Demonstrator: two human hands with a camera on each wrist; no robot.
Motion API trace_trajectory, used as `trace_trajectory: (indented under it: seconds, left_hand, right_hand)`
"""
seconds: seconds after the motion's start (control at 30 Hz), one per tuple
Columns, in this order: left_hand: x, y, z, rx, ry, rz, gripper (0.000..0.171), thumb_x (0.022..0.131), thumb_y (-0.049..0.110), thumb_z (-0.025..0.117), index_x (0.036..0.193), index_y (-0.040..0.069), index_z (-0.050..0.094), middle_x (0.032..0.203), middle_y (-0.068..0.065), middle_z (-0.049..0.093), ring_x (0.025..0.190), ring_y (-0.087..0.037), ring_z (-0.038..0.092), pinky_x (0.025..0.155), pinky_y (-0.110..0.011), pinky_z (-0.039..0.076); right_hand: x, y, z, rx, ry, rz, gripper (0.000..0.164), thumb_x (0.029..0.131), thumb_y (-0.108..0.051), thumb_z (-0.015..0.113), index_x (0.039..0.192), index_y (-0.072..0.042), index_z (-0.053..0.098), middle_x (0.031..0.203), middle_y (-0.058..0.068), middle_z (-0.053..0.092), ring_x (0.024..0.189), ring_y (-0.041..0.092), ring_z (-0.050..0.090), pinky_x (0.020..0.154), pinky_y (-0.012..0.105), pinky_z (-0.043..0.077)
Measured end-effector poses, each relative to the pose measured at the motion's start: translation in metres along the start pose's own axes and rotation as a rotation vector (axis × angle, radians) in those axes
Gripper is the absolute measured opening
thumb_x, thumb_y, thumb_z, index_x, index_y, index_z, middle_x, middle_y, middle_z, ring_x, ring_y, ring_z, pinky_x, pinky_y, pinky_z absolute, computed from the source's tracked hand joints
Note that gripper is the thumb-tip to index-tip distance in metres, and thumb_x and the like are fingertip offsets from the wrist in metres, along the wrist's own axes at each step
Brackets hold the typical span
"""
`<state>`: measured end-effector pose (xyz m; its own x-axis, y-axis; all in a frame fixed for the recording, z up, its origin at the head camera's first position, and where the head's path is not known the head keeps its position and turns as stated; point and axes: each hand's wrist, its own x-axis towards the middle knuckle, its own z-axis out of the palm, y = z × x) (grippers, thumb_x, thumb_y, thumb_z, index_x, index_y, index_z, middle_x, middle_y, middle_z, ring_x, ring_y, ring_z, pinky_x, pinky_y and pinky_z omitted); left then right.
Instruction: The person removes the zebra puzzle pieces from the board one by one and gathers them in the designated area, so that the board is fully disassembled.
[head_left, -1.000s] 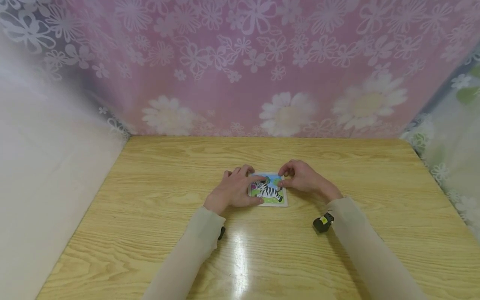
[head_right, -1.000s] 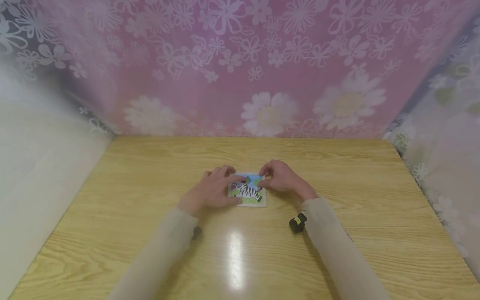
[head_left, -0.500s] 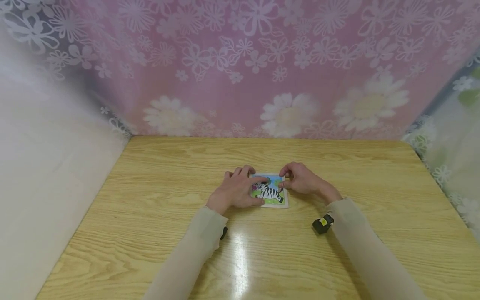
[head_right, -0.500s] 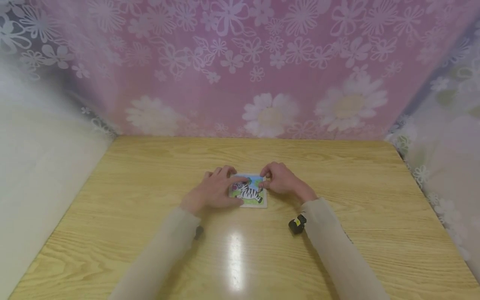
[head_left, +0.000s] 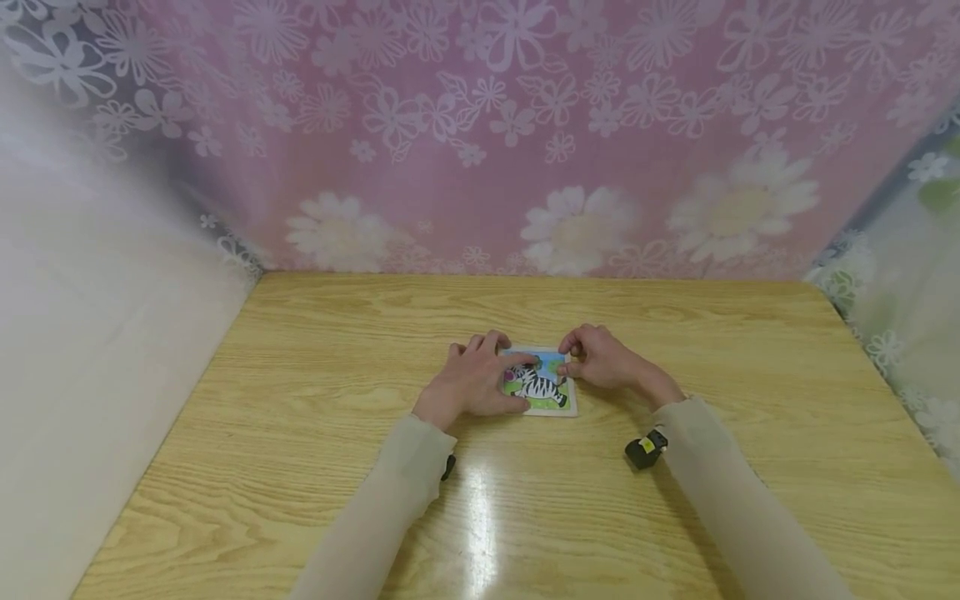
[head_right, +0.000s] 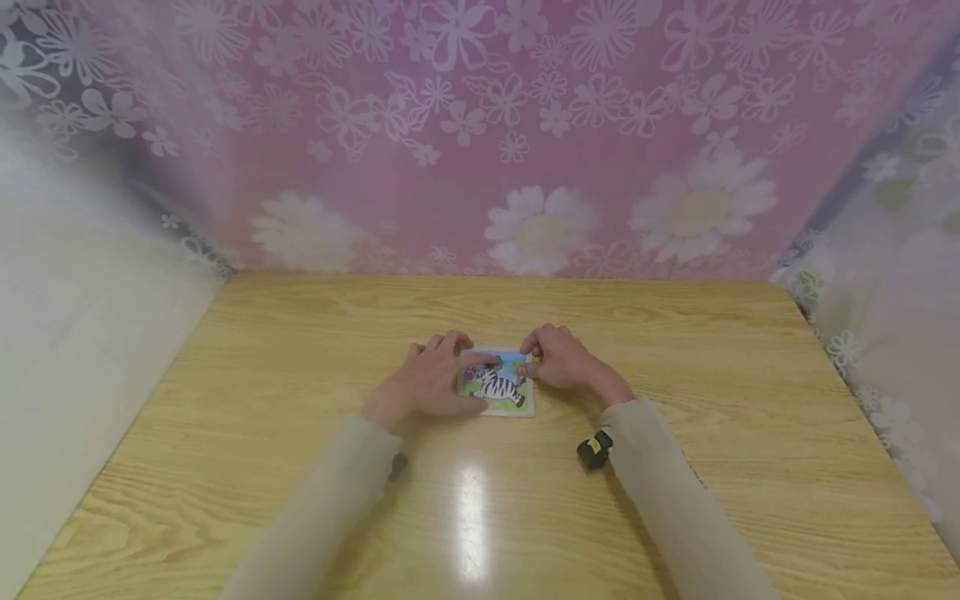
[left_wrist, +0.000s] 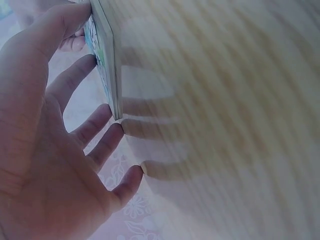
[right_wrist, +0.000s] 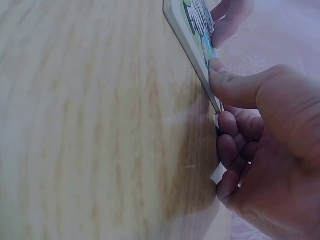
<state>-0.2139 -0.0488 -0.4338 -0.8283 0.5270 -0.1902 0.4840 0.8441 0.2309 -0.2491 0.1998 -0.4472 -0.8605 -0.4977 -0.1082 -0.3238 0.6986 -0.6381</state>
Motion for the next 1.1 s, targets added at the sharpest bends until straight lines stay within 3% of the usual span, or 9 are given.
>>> trace_trajectory:
  seconds: [0.27, 0.53, 0.77, 1.1]
  left_hand:
    - [0.000, 0.000, 0.000, -0.011, 0.003, 0.003, 0.068, 0.090, 0.067, 0.064, 0.152, 0.049, 0.042, 0.153, -0.001, 0.038, 0.130, -0.026, 0.045, 0.099, -0.053, 0.036]
    - [0.000, -0.001, 0.005, -0.038, 0.024, 0.027, 0.064, 0.092, 0.063, 0.064, 0.151, 0.048, 0.044, 0.155, -0.001, 0.035, 0.135, -0.028, 0.042, 0.103, -0.056, 0.035]
    - [-0.006, 0.004, 0.005, -0.112, 0.030, 0.115, 0.043, 0.098, 0.045, 0.064, 0.140, 0.047, 0.057, 0.155, 0.003, 0.039, 0.139, -0.029, 0.038, 0.103, -0.058, 0.032]
    - [-0.005, 0.006, 0.007, -0.094, 0.022, 0.115, 0.041, 0.100, 0.044, 0.060, 0.140, 0.052, 0.055, 0.157, 0.006, 0.037, 0.140, -0.029, 0.037, 0.104, -0.058, 0.032]
  right_hand:
    - [-0.003, -0.002, 0.001, -0.026, 0.028, 0.018, 0.023, 0.093, -0.012, 0.076, 0.108, 0.002, 0.065, 0.091, 0.008, 0.057, 0.083, 0.021, 0.046, 0.082, 0.037, 0.038]
    - [-0.007, -0.001, 0.003, 0.017, 0.065, 0.043, 0.025, 0.092, -0.014, 0.076, 0.110, 0.000, 0.065, 0.097, 0.010, 0.060, 0.087, 0.022, 0.048, 0.085, 0.037, 0.037]
    - [-0.009, 0.006, 0.008, 0.140, 0.090, 0.051, 0.026, 0.093, -0.014, 0.076, 0.112, -0.001, 0.064, 0.104, 0.013, 0.063, 0.094, 0.023, 0.054, 0.088, 0.038, 0.043]
    - [-0.018, 0.006, 0.005, 0.317, 0.164, 0.098, 0.018, 0.095, -0.014, 0.072, 0.108, -0.003, 0.066, 0.099, 0.014, 0.069, 0.087, 0.018, 0.064, 0.079, 0.026, 0.051]
